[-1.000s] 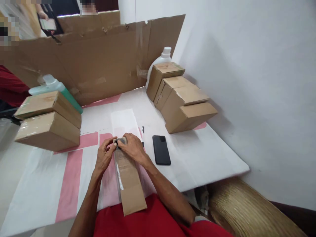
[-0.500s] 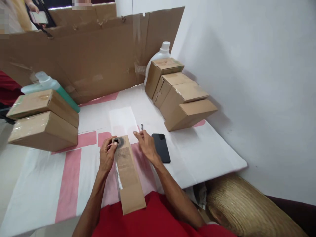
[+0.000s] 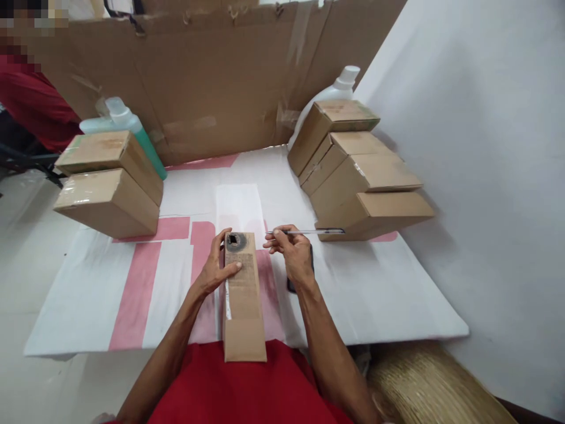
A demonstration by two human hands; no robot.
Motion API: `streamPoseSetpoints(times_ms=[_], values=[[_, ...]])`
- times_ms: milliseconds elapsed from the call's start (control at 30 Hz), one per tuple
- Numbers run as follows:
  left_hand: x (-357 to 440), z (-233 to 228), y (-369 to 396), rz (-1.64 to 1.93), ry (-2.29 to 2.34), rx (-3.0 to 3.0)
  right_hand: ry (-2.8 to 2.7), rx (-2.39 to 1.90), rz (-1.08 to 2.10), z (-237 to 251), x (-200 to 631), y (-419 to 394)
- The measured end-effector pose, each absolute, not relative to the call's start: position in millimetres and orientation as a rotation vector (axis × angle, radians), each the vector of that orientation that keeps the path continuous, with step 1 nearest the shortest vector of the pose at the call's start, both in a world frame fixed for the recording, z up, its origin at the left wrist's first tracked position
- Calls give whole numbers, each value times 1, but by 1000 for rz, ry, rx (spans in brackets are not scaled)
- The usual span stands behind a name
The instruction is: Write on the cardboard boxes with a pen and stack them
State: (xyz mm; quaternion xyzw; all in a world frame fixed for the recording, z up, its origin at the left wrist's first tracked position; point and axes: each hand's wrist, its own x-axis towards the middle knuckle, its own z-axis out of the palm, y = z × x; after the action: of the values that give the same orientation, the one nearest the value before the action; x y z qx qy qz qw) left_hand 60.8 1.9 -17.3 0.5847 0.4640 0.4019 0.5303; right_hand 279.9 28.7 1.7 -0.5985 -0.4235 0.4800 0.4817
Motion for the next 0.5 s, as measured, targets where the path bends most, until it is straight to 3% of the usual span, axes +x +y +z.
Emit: streamPoseSetpoints(times_ms=[133, 500], values=[[64, -19, 2, 989, 1116, 1441, -992, -1086, 1324, 24, 252, 20], [66, -22, 1, 1030, 1107, 1425, -1068, -1036, 1373, 20, 228, 11]])
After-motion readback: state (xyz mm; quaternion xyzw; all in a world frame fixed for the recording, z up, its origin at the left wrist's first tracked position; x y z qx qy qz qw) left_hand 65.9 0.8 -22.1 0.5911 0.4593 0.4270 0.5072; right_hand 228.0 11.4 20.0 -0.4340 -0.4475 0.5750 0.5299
